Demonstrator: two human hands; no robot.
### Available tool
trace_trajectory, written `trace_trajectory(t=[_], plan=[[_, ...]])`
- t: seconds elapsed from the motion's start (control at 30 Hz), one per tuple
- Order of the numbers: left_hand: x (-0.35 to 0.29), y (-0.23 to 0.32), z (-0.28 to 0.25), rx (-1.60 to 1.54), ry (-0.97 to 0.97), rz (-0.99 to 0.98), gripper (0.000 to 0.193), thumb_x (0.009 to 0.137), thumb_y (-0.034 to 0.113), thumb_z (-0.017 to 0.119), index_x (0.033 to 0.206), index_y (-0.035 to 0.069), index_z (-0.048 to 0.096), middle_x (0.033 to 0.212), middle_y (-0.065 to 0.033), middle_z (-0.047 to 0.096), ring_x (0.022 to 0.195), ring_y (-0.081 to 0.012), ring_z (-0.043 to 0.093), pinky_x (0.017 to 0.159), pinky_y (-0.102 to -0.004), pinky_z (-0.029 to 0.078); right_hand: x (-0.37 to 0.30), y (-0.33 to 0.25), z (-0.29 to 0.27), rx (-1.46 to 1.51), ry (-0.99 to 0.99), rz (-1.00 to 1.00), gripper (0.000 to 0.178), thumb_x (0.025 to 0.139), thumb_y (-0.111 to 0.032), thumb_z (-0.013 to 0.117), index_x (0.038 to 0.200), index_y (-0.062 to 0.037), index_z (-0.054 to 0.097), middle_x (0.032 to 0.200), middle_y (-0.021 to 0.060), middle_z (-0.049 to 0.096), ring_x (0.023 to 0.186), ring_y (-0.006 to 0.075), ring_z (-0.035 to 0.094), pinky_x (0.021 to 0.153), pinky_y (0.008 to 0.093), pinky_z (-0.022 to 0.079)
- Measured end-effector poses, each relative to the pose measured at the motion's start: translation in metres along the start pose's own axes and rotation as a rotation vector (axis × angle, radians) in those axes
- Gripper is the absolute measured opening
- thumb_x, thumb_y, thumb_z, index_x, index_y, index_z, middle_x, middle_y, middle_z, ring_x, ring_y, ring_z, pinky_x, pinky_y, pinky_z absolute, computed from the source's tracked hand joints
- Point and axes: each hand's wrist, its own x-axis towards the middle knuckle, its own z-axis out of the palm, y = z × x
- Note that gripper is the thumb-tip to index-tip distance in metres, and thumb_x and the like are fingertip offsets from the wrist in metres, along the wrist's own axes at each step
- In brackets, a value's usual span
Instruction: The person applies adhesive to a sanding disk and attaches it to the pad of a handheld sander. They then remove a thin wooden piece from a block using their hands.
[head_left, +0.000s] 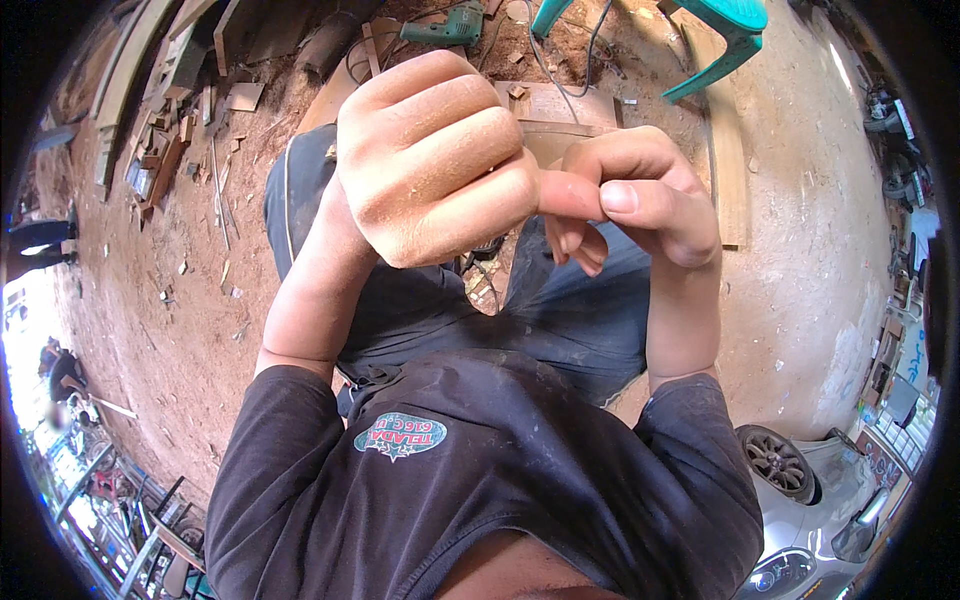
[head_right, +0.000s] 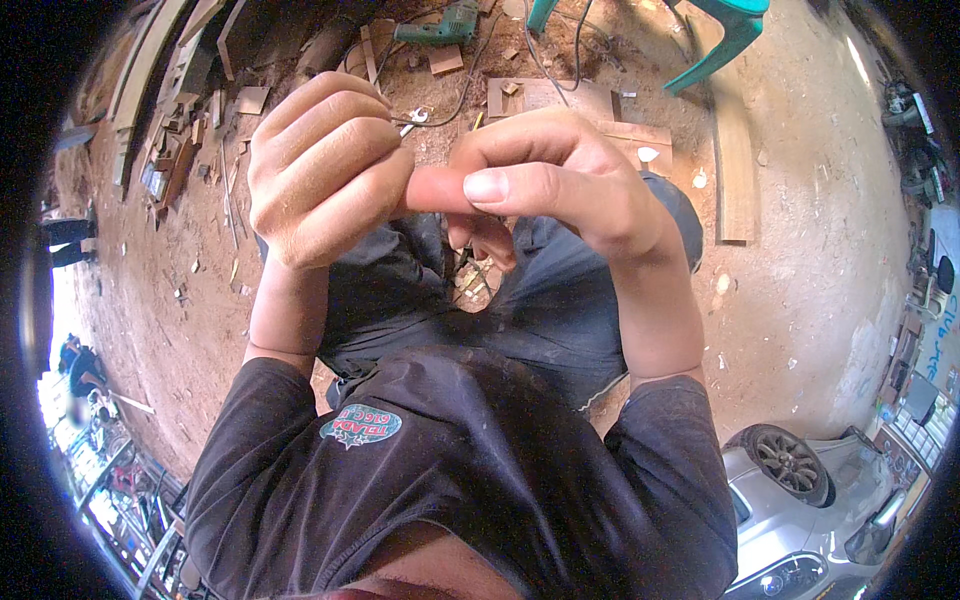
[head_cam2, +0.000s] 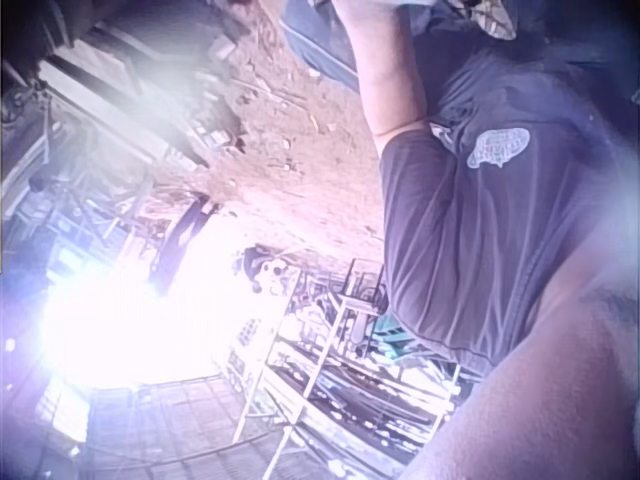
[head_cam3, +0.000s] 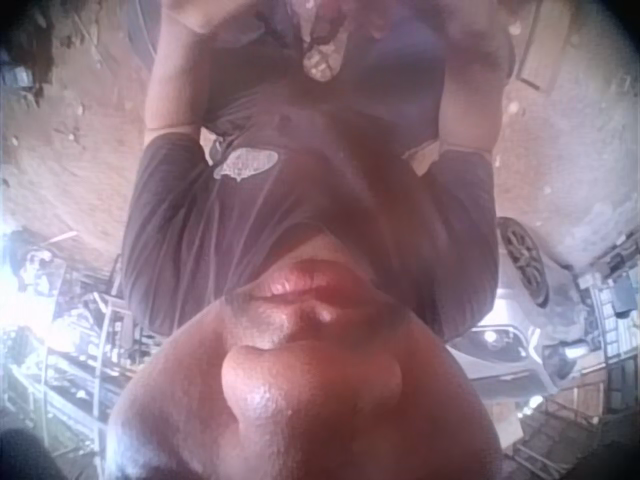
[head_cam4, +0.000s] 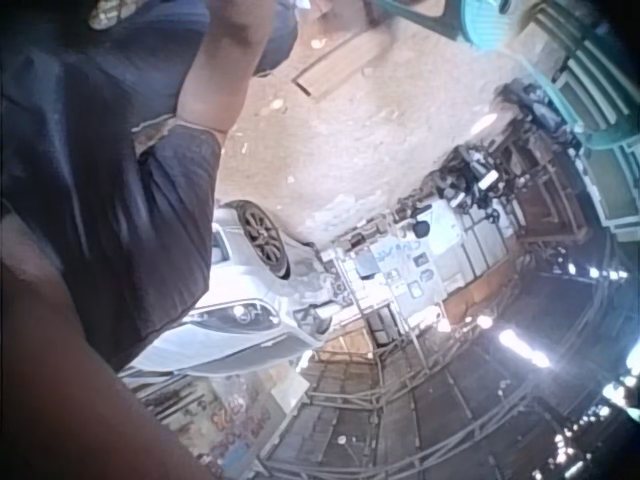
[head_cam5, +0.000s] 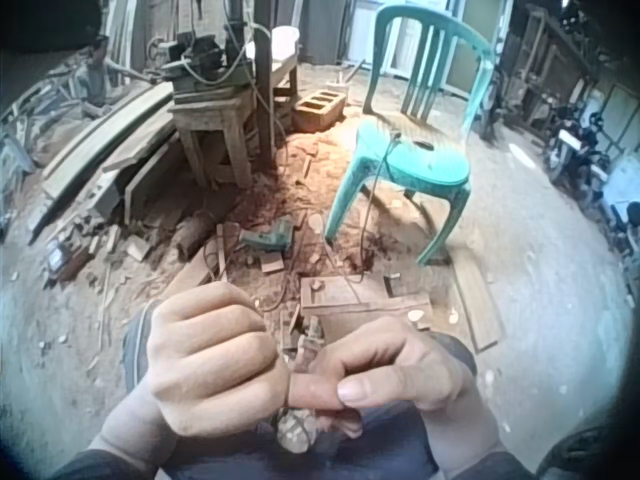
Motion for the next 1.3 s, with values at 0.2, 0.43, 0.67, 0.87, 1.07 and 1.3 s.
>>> trace_trajectory(t=[0.2, 0.43, 0.67, 0.87, 1.07, 1.3], plan=[[0.002, 0.006, -0.001, -0.017, -0.071, -0.041, 0.033, 0.042, 0.009, 0.052, 0.072, -0.002, 0.062, 0.07, -0.0093, 0.057, 0.063, -0.0265, 0.061, 0.057, -0.0363, 0.053, -0.005, -0.005, -0.003, -0.016, -0.004, -0.002, 0.036, 0.088, -0.026, 0.065, 0.097, 0.0078, 0.073, 0.078, 0.0097, 0.069, 0.064, 0.0119, 0.063, 0.059, 0.0254, 0.05], [0.003, 0.011, -0.001, -0.061, -0.077, -0.06, 0.04, 0.045, 0.011, 0.062, 0.083, -0.001, 0.066, 0.072, -0.0086, 0.06, 0.063, -0.0255, 0.062, 0.056, -0.0357, 0.054, -0.007, -0.004, 0.002, -0.12, 0.001, -0.122, 0.028, 0.083, -0.02, 0.066, 0.089, 0.0066, 0.071, 0.072, 0.0064, 0.065, 0.067, 0.0104, 0.06, 0.062, 0.0243, 0.045], [0.005, 0.012, 0.021, -0.287, 0.143, -0.187, 0.034, 0.099, 0.032, 0.066, 0.095, -0.002, 0.07, 0.076, -0.0097, 0.068, 0.06, -0.0228, 0.065, 0.052, -0.0346, 0.054, -0.009, -0.002, 0.006, -0.178, 0.195, -0.432, 0.009, 0.081, -0.006, 0.068, 0.081, 0.002, 0.064, 0.074, 0.006, 0.062, 0.07, 0.0099, 0.058, 0.062, 0.0253, 0.042], [0.006, 0.02, 0.031, -0.549, 0.174, -0.36, 0.028, 0.106, 0.019, 0.055, 0.101, -0.006, 0.067, 0.075, -0.0128, 0.067, 0.058, -0.018, 0.063, 0.051, -0.0288, 0.049, -0.004, 0.005, 0.012, -0.438, 0.521, -0.702, 0.018, 0.09, -0.007, 0.066, 0.103, 0.002, 0.058, 0.085, 0.0105, 0.057, 0.068, 0.0144, 0.056, 0.058, 0.0252, 0.048], [0.007, 0.023, 0.028, -0.656, 0.133, -0.417, 0.025, 0.085, -0.008, 0.068, 0.109, 0.0, 0.066, 0.087, -0.0121, 0.074, 0.067, -0.0258, 0.071, 0.058, -0.0335, 0.057, -0.011, -0.003, 0.011, -0.55, 0.456, -0.674, 0.02, 0.085, -0.003, 0.069, 0.103, 0.0054, 0.066, 0.089, 0.0126, 0.062, 0.073, 0.0139, 0.057, 0.063, 0.0229, 0.046], [0.005, 0.021, 0.035, -0.632, 0.157, -0.374, 0.031, 0.081, -0.011, 0.068, 0.109, 0.0, 0.064, 0.083, -0.0114, 0.072, 0.064, -0.0259, 0.068, 0.057, -0.0331, 0.055, -0.011, -0.004, 0.008, -0.646, 0.451, -0.729, 0.016, 0.083, -0.001, 0.071, 0.097, 0.0036, 0.069, 0.09, 0.0133, 0.065, 0.079, 0.0158, 0.059, 0.07, 0.0238, 0.044]])
